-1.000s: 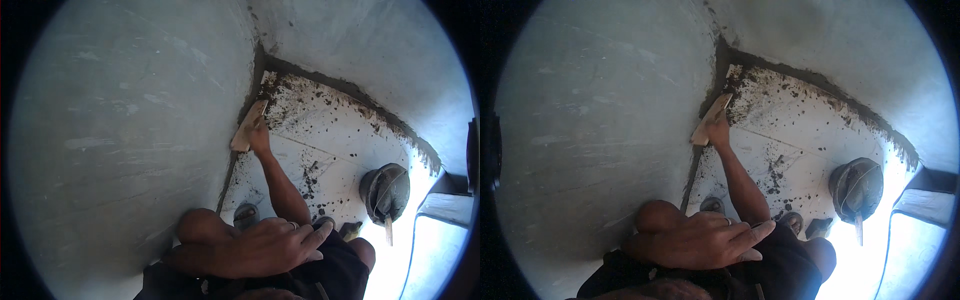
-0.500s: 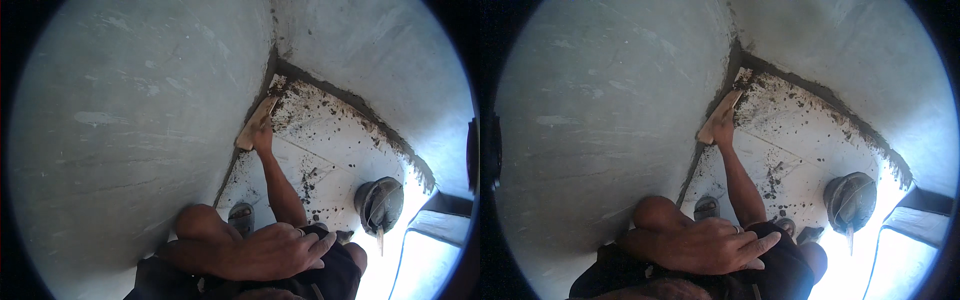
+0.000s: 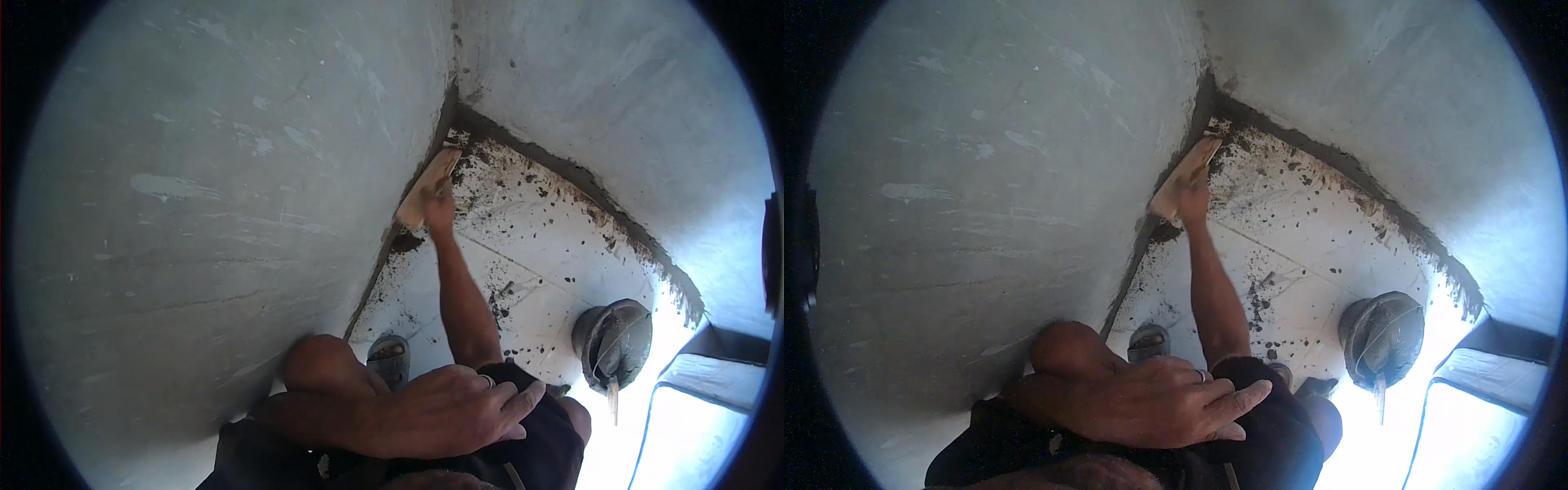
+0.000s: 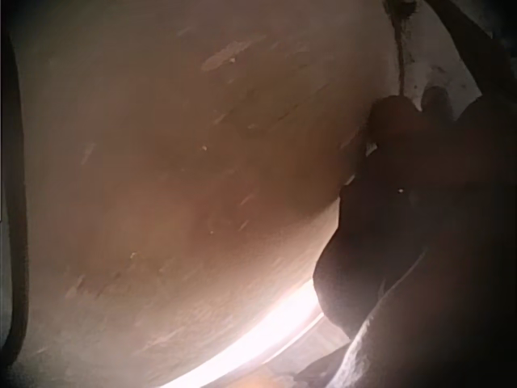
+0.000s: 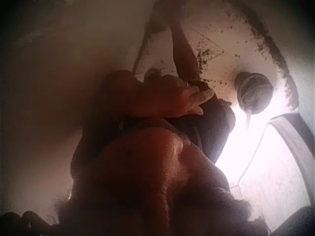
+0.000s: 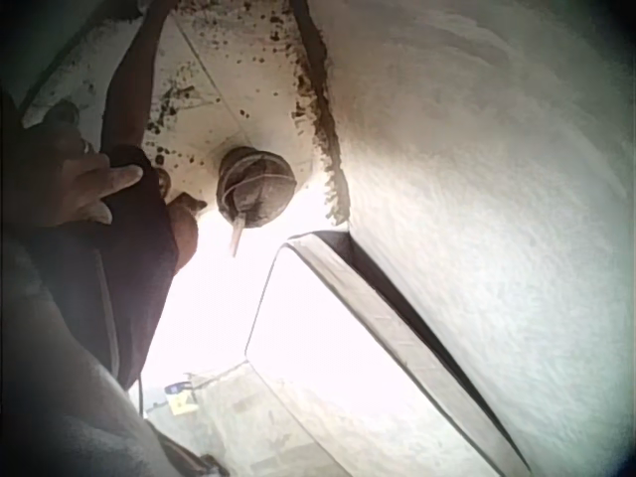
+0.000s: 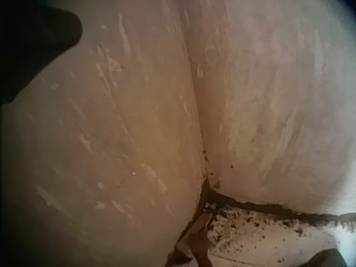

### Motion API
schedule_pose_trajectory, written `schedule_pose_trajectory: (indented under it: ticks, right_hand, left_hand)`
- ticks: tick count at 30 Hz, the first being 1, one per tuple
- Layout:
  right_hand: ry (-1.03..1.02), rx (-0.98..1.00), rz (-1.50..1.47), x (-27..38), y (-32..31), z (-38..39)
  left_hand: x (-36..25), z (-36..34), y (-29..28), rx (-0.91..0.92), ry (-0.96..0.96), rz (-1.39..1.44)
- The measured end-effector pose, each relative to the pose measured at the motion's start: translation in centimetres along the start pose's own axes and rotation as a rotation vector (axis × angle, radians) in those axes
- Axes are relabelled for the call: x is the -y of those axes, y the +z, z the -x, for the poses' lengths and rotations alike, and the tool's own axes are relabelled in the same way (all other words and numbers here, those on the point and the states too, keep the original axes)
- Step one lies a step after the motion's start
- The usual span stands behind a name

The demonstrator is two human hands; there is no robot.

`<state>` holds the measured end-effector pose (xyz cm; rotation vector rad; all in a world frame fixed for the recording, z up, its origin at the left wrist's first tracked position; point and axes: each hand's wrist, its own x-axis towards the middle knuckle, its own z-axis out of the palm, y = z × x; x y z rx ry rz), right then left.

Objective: The person smooths the base of a wall using a wooden block, applies cement with a trowel, and levels the surface again with the wooden block.

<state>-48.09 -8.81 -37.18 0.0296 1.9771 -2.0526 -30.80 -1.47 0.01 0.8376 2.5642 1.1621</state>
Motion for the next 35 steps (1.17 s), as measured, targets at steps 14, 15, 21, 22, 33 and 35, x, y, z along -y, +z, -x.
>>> schedule_pose_trajectory:
  ticks: [14,15,21,22,33,35]
  right_hand:
    - [0.090,0.097,0.075,-3.3,1.2,10.9]
    - [0.028,0.077,0.018,-3.8,1.3,11.7]
    - [-0.107,0.011,0.167,-1.8,-0.4,1.2]
    - [-0.130,0.045,0.140,-1.1,-1.0,-1.1]
    - [0.098,0.129,0.159,-3.8,0.8,13.8]
    - [0.093,0.184,-0.149,-5.0,0.2,13.1]
  left_hand:
    - [0.6,0.0,0.5,-0.044,0.067,-0.067]
    - [0.6,0.0,0.5,-0.042,0.055,-0.046]
    - [-0.4,0.3,0.2,-0.004,0.046,-0.026]
    - [-0.5,0.4,0.1,-0.012,0.050,-0.053]
    - [-0.7,0.5,1.0,-0.054,0.038,-0.021]
    - [-0.9,0.6,1.3,-0.044,0.041,-0.059]
